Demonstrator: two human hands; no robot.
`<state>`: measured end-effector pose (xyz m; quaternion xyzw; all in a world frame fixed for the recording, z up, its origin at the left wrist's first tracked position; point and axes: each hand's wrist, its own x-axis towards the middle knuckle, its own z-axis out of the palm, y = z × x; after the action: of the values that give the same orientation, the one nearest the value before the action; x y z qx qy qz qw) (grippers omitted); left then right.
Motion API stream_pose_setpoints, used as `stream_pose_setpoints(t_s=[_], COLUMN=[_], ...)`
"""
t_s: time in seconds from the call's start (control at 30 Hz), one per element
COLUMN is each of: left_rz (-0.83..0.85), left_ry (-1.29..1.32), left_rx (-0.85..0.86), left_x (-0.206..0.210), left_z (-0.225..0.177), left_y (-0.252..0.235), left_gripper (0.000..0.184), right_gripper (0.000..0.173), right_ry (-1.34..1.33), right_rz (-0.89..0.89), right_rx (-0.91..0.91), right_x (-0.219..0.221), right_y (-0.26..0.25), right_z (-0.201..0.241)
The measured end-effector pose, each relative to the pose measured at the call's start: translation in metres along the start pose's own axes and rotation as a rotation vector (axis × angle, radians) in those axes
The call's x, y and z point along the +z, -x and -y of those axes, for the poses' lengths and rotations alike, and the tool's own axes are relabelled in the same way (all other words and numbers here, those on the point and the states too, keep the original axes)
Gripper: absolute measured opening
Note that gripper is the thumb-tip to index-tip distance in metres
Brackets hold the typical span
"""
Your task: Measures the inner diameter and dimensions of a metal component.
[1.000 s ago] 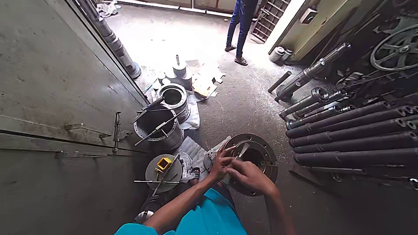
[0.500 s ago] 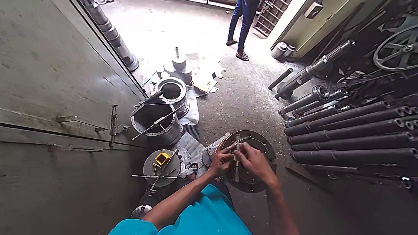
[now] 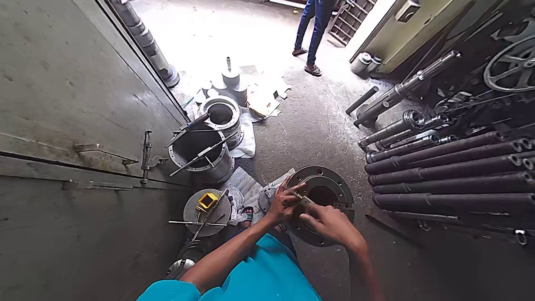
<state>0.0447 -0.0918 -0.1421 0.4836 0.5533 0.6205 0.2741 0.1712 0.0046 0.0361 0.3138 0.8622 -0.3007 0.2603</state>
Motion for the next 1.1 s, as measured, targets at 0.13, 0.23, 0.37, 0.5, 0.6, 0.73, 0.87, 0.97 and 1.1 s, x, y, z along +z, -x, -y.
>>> stream_pose_setpoints(t_s=[0.13, 0.23, 0.37, 0.5, 0.6, 0.73, 0.87, 0.97, 1.1], left_rz=[-0.017, 0.014, 0.024, 0.014, 0.04, 0.017, 0.064, 0.056, 0.009], left_ry=[0.004, 0.012, -0.012, 0.01, -0.004, 0.0, 0.0, -0.011, -0.017], left_rx=[-0.011, -0.058, -0.008, -0.046, -0.021, -0.007, -0.034, -0.012, 0.002], left_x=[0.001, -0.003, -0.002, -0.002, -0.004, -0.001, -0.007, -0.004, -0.003], left_z=[-0.002, -0.003, 0.0, -0.001, 0.001, -0.002, -0.004, -0.001, -0.006], left_y=[0.001, 0.0, -0.001, -0.002, -0.002, -0.002, -0.004, -0.003, -0.001], left_gripper=[0.025, 0.029, 0.023, 0.03, 0.024, 0.025, 0.028, 0.023, 0.025], right_gripper=[0.044, 0.048, 0.052, 0.043, 0.052, 0.047, 0.041, 0.05, 0.044], right_ry=[-0.052, -0.126, 0.071, -0.12, 0.017, -0.007, -0.223, 0.028, -0.01], right_rz=[-0.26, -0.053, -0.102, -0.101, 0.068, -0.187, -0.038, 0.009, -0.187], right_rx=[0.007, -0.132, 0.195, -0.198, -0.036, 0.005, -0.426, -0.001, -0.055], right_x=[-0.002, 0.002, -0.014, -0.005, -0.007, -0.01, 0.006, -0.01, -0.008], right_y=[-0.021, -0.013, -0.003, -0.017, 0.0, -0.015, -0.011, 0.004, -0.015], right_z=[0.012, 0.02, 0.009, 0.018, 0.003, 0.002, -0.004, -0.006, 0.014])
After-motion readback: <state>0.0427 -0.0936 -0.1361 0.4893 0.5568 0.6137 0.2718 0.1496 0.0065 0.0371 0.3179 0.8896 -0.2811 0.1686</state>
